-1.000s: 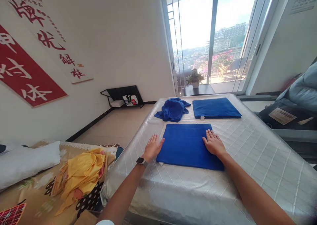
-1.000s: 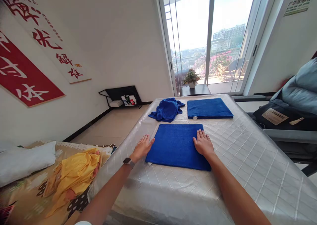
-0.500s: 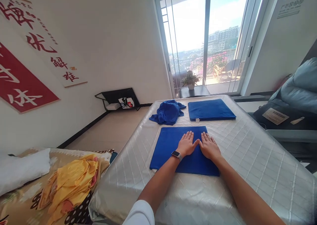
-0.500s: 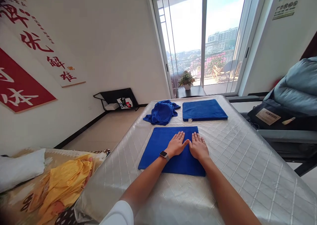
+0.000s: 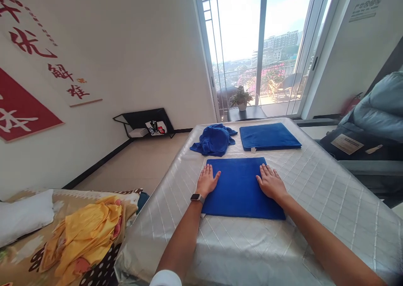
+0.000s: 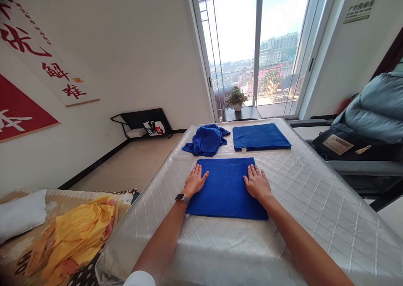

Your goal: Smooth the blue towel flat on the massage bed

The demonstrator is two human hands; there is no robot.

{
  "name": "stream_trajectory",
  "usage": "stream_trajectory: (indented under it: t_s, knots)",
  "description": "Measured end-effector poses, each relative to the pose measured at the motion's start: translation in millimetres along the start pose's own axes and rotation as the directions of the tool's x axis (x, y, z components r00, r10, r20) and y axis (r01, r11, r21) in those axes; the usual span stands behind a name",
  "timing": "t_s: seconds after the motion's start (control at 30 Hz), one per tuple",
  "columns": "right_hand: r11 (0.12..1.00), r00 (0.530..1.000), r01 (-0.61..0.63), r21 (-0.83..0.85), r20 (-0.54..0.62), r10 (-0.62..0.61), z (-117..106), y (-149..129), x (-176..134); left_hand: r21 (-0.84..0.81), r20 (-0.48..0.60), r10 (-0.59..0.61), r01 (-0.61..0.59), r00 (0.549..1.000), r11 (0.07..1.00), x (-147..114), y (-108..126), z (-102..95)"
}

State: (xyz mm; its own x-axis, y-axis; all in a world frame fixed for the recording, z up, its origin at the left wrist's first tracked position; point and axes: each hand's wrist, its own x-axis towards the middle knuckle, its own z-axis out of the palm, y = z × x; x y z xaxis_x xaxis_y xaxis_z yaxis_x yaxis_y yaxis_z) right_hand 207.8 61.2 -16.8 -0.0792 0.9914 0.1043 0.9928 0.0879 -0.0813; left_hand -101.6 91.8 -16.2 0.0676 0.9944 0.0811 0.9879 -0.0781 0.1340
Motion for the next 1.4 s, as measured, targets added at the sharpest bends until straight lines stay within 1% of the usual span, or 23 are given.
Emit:
stream_trajectory:
  t_s: [0.1,0.23,0.33,0.4,0.5,0.57,0.6,0.63,0.67,0.7,0.73,0.8,0.83,0.9,0.93,0.97,1.0,1.03,1.1,1.17,1.23,1.33,1.4]
  knots:
    - [1.0,1.0,0.008,-0.009,0.015,-0.008,-7,2,12,-0.023,-0.006,-0.002,0.001,1.0,1.0,1,1,1.2]
    - [1.0,0.998,0.014,0.018,0.063,-0.015,-13,4,42,-0.03,-0.004,-0.007,0.007,1.0,1.0,1,1,1.3]
    - [0.999,0.996,0.004,0.037,0.086,-0.007,-7,7,61,-0.024,-0.004,-0.003,0.003,1.0,1.0,0,1,0.9]
    - [0.999,0.996,-0.013,0.052,0.089,0.009,1,10,66,-0.017,-0.003,0.004,-0.004,1.0,1.0,-1,0,0.3]
    - [0.998,0.998,-0.007,0.066,0.058,0.003,10,13,66,0.006,0.01,-0.015,0.015,1.0,1.0,-1,-2,-3.3]
    - [0.997,0.999,-0.01,0.07,0.039,0.007,11,13,63,0.041,-0.026,-0.062,0.063,0.998,0.997,1,4,-8.4]
    - [0.997,0.999,-0.015,0.073,0.031,0.013,10,11,62,0.057,-0.06,-0.066,0.069,0.996,0.996,4,12,-11.4]
    - [0.997,1.0,-0.019,0.074,0.024,0.018,9,10,60,0.065,-0.089,-0.042,0.048,0.995,0.997,7,24,-14.1]
    - [0.997,1.0,-0.018,0.077,0.017,0.017,7,9,60,0.06,-0.105,0.015,-0.009,0.994,0.998,12,41,-16.1]
    - [0.997,1.0,-0.014,0.079,0.011,0.013,6,8,59,0.045,-0.109,0.101,-0.097,0.989,0.994,17,61,-17.1]
    - [0.997,1.0,-0.011,0.079,0.006,0.01,6,8,58,0.01,-0.091,0.207,-0.207,0.974,0.978,22,85,-16.6]
    - [0.997,1.0,0.005,0.078,0.005,-0.006,7,9,57,-0.056,-0.086,0.379,-0.384,0.921,0.922,34,135,-10.7]
    - [0.997,1.0,0.017,0.076,0.005,-0.017,8,11,57,-0.071,-0.096,0.436,-0.443,0.895,0.894,41,158,-5.5]
    - [0.996,0.999,0.054,0.075,0.001,-0.054,13,16,57,-0.09,-0.1,0.496,-0.505,0.862,0.859,52,194,7.2]
    - [0.995,0.998,0.068,0.078,-0.002,-0.068,14,17,57,-0.086,-0.085,0.503,-0.51,0.86,0.856,56,204,13.4]
    - [0.994,0.997,0.077,0.081,-0.003,-0.077,15,18,58,-0.085,-0.07,0.5,-0.504,0.863,0.859,59,209,18.8]
    - [0.993,0.997,0.077,0.085,-0.003,-0.077,16,19,58,-0.085,-0.053,0.487,-0.49,0.872,0.868,61,208,23.0]
    - [0.994,0.998,0.067,0.088,-0.001,-0.067,15,18,58,-0.087,-0.041,0.47,-0.472,0.882,0.878,62,203,25.7]
    - [0.995,0.999,0.034,0.091,0.003,-0.034,13,15,59,-0.095,-0.028,0.43,-0.431,0.902,0.897,60,179,26.3]
    - [0.996,1.0,0.001,0.087,0.007,-0.002,9,11,60,-0.096,-0.017,0.384,-0.384,0.923,0.918,58,146,21.8]
    - [0.997,1.0,-0.011,0.08,0.014,0.01,7,9,60,-0.083,0.003,0.314,-0.313,0.949,0.946,58,107,14.6]
    - [0.998,1.0,-0.008,0.069,0.025,0.006,8,10,61,-0.051,0.029,0.155,-0.153,0.988,0.987,59,51,4.3]
    - [0.998,1.0,-0.005,0.06,0.031,0.003,9,12,63,-0.038,0.034,0.056,-0.055,0.998,0.998,60,23,0.7]
